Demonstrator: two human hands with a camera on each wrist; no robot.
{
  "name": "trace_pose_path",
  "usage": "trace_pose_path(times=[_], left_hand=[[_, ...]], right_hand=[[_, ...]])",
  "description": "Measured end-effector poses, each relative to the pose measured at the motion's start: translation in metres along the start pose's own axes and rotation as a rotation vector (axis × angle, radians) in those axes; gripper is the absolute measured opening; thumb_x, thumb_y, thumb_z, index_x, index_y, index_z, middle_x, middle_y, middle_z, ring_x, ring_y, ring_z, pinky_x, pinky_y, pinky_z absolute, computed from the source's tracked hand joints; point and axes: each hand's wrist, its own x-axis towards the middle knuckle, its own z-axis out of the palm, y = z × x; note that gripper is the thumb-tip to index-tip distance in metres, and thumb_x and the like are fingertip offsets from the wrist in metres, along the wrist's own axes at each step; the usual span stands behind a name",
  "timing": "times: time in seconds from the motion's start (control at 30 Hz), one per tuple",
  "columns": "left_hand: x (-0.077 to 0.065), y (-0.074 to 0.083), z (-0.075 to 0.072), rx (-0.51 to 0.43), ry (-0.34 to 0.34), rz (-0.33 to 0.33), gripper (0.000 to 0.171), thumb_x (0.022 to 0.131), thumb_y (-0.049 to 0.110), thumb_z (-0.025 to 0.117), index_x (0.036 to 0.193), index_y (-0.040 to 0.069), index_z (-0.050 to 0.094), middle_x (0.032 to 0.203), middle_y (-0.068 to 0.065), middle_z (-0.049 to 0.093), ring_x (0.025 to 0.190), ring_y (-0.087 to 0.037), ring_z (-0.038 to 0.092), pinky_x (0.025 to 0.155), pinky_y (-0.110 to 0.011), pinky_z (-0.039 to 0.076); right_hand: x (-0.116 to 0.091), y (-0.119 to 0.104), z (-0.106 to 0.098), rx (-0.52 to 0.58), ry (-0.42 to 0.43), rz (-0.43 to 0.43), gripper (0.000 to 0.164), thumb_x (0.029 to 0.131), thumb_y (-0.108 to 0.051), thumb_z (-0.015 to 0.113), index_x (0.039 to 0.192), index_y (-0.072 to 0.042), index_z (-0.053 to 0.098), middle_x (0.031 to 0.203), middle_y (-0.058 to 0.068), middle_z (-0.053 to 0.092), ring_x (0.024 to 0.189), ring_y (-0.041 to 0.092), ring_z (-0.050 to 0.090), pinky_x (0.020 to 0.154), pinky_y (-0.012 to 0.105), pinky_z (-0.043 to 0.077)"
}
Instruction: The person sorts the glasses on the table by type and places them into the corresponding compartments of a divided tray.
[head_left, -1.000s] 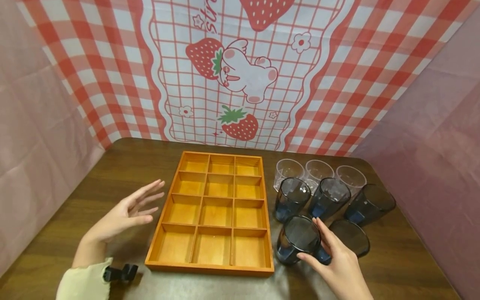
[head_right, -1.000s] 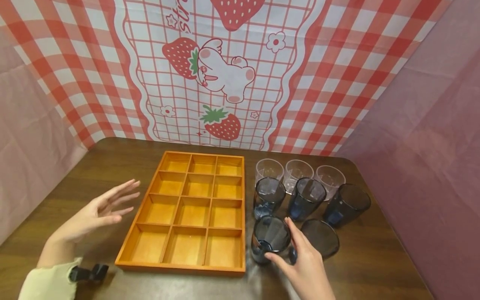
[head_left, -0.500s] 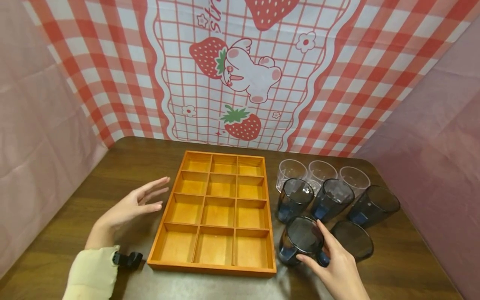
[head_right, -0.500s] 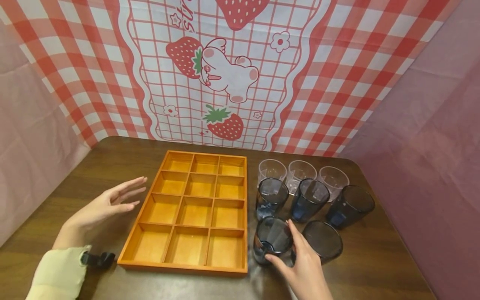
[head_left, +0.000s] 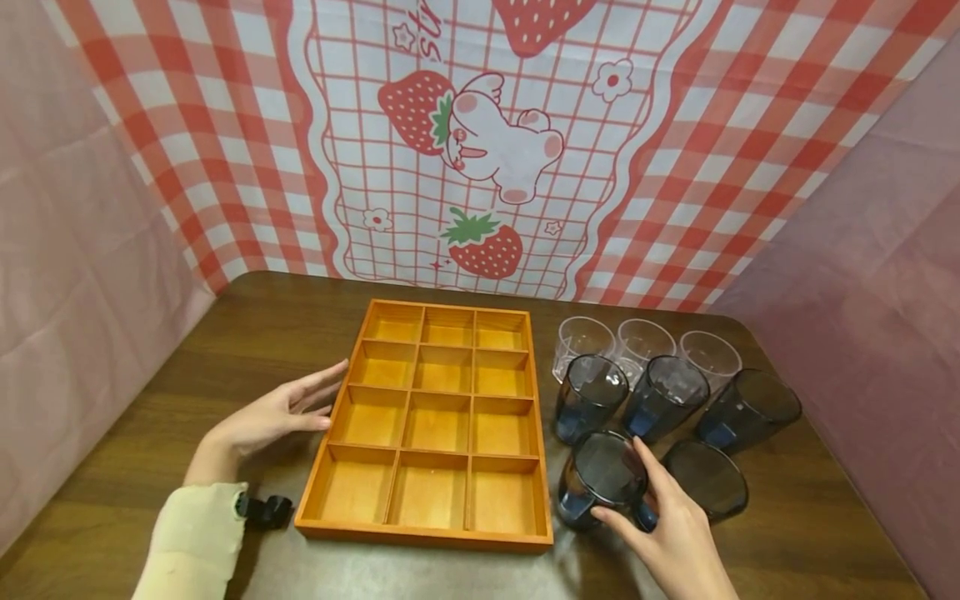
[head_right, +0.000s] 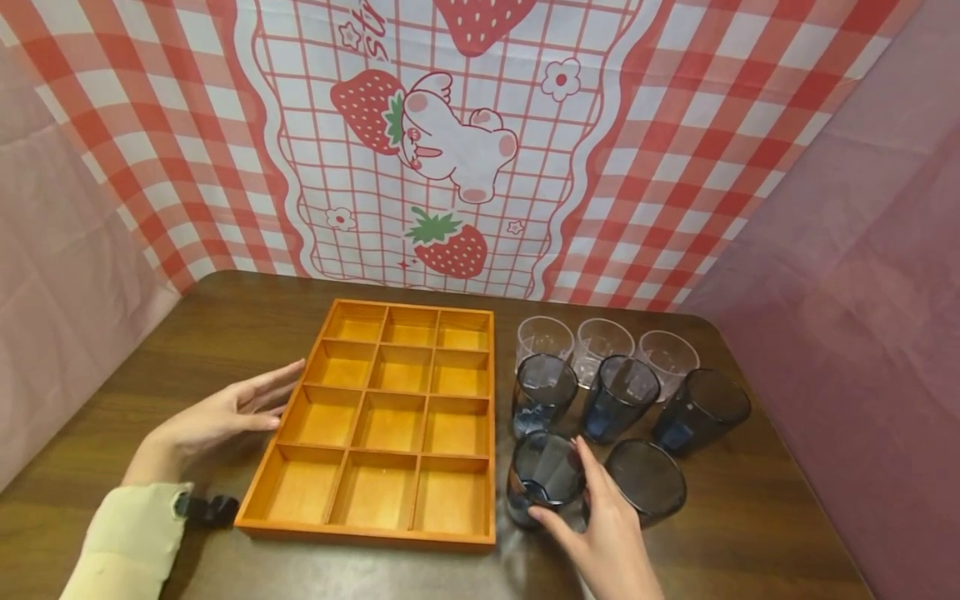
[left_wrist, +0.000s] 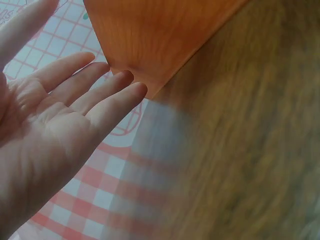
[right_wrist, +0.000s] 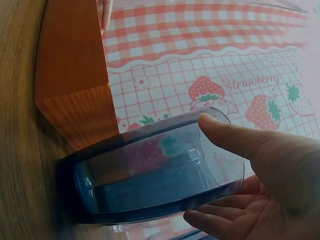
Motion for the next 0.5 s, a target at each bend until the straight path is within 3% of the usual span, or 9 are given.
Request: trace_pose_path(times=[0.3,0.5], left_hand=[[0.003,-0.004,0.0,0.029,-0.038,0.027,0.082,0.095,0.002,0.057,0.156,0.004,0.001,0.163,-0.019,-0.006,0.145,-0.044,0.0,0.102,-0.007,0.039],[0.002,-0.003,0.003,0.044,-0.062,0.045,0.085,0.093,0.001,0.059,0.155,0.002,-0.001,0.162,-0.021,-0.01,0.144,-0.044,0.0,0.103,-0.005,0.035]], right_hand=[[0.0,-0.002,0.004,0.024,0.0,0.03,0.094,0.071,-0.028,0.086,0.146,0.0,0.036,0.133,0.026,0.056,0.109,0.044,0.062,0.071,0.044,0.059],[-0.002,-0.006,0.011,0.071,0.089,0.056,0.09,0.069,-0.021,0.087,0.144,-0.001,0.041,0.127,0.022,0.063,0.109,0.043,0.062,0.074,0.048,0.059]])
